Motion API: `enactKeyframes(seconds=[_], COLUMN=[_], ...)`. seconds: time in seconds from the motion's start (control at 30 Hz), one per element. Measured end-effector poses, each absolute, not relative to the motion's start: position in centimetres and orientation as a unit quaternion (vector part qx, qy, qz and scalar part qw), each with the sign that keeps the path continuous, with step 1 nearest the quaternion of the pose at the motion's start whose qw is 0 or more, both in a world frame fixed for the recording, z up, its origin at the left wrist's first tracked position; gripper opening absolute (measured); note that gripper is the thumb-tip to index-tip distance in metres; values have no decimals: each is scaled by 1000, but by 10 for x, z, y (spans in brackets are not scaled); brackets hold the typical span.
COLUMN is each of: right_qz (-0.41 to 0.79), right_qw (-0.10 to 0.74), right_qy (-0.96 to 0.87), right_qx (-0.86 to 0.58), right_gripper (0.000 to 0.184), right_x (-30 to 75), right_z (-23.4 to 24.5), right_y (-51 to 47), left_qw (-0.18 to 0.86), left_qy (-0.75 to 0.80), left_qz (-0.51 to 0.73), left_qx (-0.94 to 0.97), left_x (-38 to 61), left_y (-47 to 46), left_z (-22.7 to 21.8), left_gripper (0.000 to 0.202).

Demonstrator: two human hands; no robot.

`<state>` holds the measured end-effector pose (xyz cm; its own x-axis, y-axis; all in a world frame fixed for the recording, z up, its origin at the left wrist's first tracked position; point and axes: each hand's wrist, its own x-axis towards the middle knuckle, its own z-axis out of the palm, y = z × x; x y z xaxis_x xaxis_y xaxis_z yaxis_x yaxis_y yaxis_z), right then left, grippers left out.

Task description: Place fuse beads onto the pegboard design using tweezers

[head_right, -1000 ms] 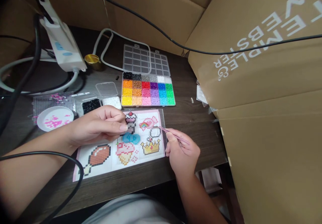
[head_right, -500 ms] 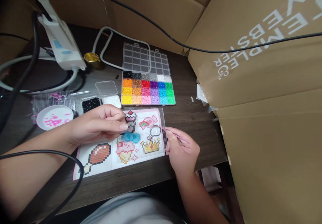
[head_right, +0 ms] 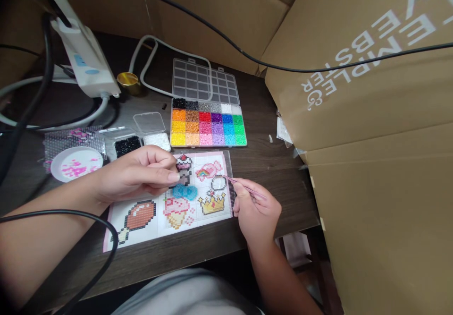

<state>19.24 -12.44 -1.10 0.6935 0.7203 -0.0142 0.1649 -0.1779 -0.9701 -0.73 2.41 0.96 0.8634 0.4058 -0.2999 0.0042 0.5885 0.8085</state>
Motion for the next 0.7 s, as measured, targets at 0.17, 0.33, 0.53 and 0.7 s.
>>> enactKeyframes(seconds=[0.17, 0.33, 0.53, 0.7], right_qz=[244, 245, 247, 281], right_qw=[565, 567, 581, 624], right_qy=[-299, -302, -294, -268], right_qx=[-730, -727, -718, -678], right_gripper=[18, 18, 20, 24], right_x=[192, 192, 194, 201], right_z=[-10, -9, -14, -14], right_y=[-124, -124, -127, -121], left_qw=[860, 860, 867, 870], left_qy=[234, 235, 234, 238], left_qz=[120, 117, 121, 129], left_qx=[436, 437, 423, 413], left_x=[-7, -7, -7, -9], left_y=[24, 24, 24, 22], left_z=[10, 12, 10, 6], left_gripper=[58, 59, 59, 62])
